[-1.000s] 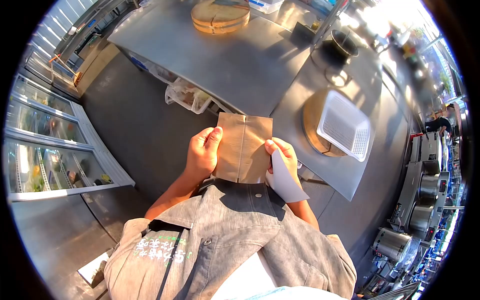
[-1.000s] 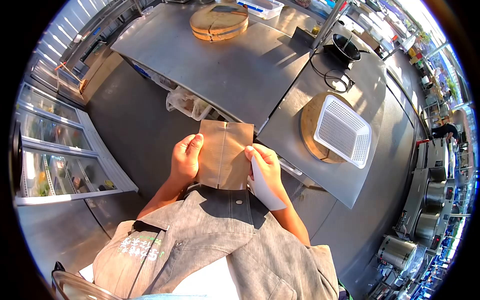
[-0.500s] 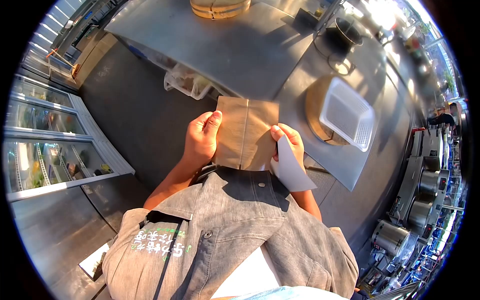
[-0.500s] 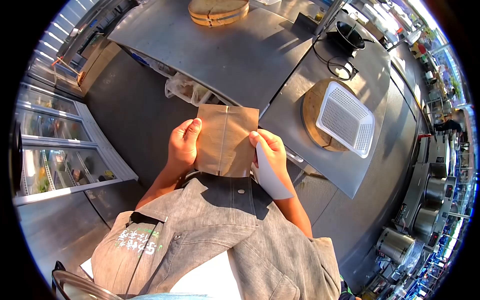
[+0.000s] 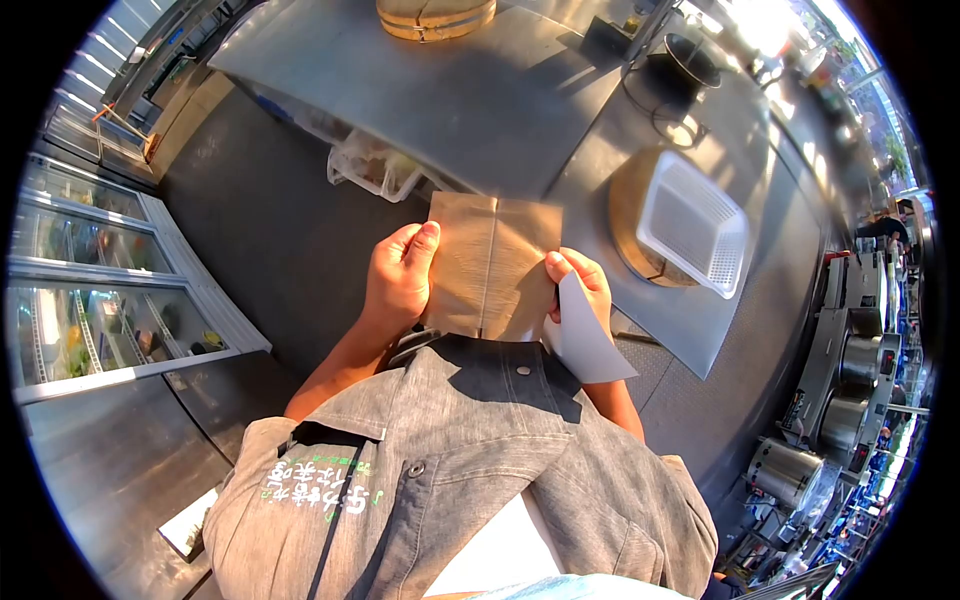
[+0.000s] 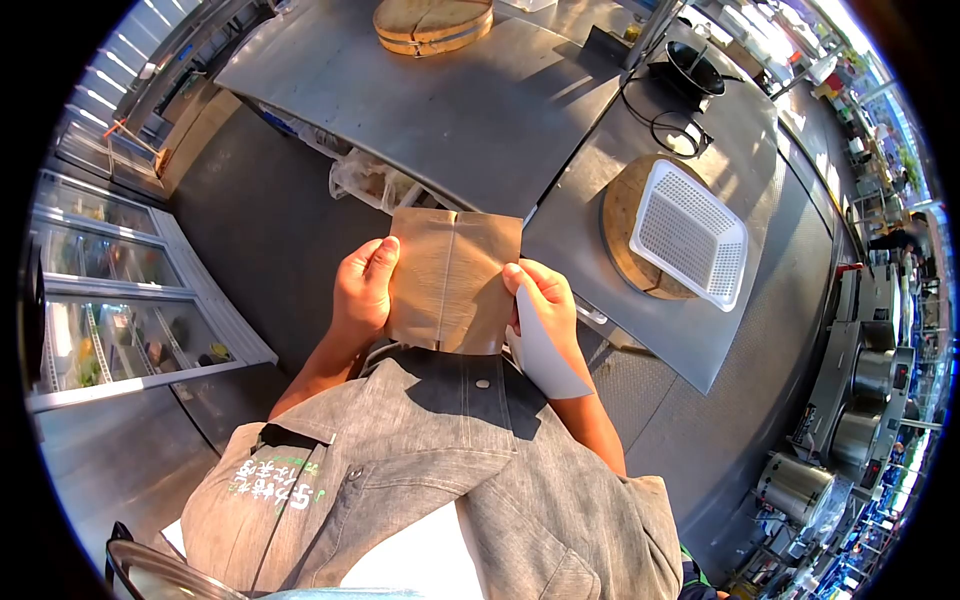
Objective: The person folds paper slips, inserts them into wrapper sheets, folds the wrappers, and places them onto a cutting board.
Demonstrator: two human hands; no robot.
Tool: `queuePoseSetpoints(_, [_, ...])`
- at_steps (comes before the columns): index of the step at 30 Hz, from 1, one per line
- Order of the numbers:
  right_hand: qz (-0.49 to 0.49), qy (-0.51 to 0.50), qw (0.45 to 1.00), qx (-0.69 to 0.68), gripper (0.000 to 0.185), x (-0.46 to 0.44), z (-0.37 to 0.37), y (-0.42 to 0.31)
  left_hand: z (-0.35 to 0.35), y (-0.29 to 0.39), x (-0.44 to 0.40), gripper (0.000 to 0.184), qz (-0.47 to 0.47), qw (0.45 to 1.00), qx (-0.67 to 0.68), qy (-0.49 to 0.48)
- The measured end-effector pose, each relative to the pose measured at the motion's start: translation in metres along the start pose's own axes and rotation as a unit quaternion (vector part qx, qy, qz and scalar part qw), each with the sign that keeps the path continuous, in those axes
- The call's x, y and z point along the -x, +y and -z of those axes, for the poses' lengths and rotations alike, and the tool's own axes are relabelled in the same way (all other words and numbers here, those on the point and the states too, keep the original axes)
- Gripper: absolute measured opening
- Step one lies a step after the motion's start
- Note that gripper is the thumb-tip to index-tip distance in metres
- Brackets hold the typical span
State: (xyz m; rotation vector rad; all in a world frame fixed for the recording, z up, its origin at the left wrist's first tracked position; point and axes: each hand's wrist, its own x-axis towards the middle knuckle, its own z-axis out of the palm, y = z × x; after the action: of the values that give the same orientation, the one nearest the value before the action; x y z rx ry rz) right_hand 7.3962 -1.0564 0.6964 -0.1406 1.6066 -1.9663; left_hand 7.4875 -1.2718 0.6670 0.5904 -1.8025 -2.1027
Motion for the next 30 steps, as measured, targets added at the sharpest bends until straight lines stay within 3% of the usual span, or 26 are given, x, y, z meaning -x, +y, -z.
queuePoseSetpoints(30, [0.003,0.027,0.999,0.042,0.038,0.0,0.01,-0.006,0.002,0.005,-0.002,0.035,-0.002,1.0,-0.011,0.009])
